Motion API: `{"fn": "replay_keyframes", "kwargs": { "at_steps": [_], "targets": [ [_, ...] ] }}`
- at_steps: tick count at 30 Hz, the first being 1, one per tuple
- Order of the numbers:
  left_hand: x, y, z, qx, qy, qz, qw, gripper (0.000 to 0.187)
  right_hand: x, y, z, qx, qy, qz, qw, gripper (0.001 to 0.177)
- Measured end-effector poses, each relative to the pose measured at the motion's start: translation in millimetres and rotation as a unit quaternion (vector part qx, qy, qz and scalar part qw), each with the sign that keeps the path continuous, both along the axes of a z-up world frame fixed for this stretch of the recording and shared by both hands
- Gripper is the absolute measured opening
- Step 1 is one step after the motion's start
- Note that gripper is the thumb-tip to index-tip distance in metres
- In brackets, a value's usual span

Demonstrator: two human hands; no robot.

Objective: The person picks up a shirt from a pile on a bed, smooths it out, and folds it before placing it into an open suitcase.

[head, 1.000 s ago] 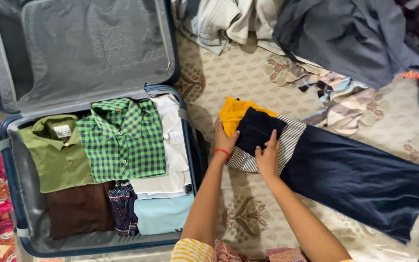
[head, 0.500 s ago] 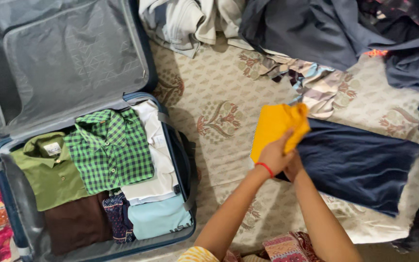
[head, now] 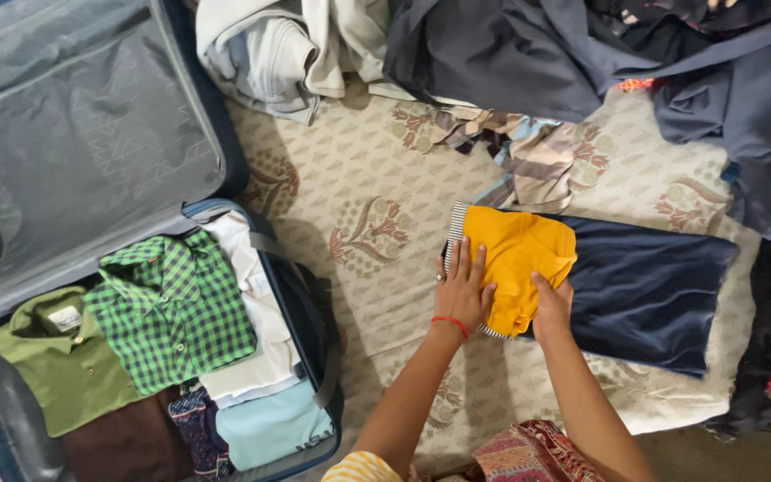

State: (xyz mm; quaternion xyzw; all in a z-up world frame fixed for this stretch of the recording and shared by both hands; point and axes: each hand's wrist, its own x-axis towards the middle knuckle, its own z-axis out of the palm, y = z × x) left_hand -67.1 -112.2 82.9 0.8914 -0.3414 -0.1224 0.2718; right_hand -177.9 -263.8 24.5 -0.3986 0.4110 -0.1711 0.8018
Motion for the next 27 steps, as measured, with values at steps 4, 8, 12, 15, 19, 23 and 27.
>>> {"fn": "replay_keyframes", "kwargs": {
  "at_steps": [4, 8, 12, 15, 19, 23, 27],
  "targets": [
    [-14.6, -20.3, -6.9, 0.091, -0.009, 0.007, 0.996, 0.074, -14.3, -6.3, -8.7, -0.252, 0.2, 0.005, 0.947, 0.038],
    [-16.1, -30.4, -13.4, 0.125, -0.029, 0.037, 0.991, 0.074, -5.6, -7.4, 1.5, -0.469, 0.267, 0.025, 0.841, 0.052],
    [-13.3, -32.3, -14.5, 0.146, -0.026, 0.031, 0.989, 0.075, 10.2, 13.7, 45.1, -0.41, 0.318, -0.041, 0.854, 0.066],
    [-8.9, -20.2, -22.3, 0.066, 0.03, 0.029, 0.997, 0.074, 20.4, 35.6, 58.5, -0.604, 0.256, 0.082, 0.75, 0.064],
    [5.2, 1.0, -45.3, -0.127, 0.123, 0.262, 0.949, 0.053, 35.4, 51.1, 37.3, -0.615, 0.208, 0.226, 0.727, 0.064],
    [27.3, 8.9, -56.3, -0.063, 0.282, 0.3, 0.909, 0.057, 34.8, 49.3, 18.2, -0.609, 0.242, 0.249, 0.713, 0.065],
    [41.4, 4.1, -61.2, -0.006, 0.307, 0.222, 0.925, 0.062, 28.3, 43.7, 19.5, -0.561, 0.218, 0.216, 0.769, 0.063]
  ]
}}
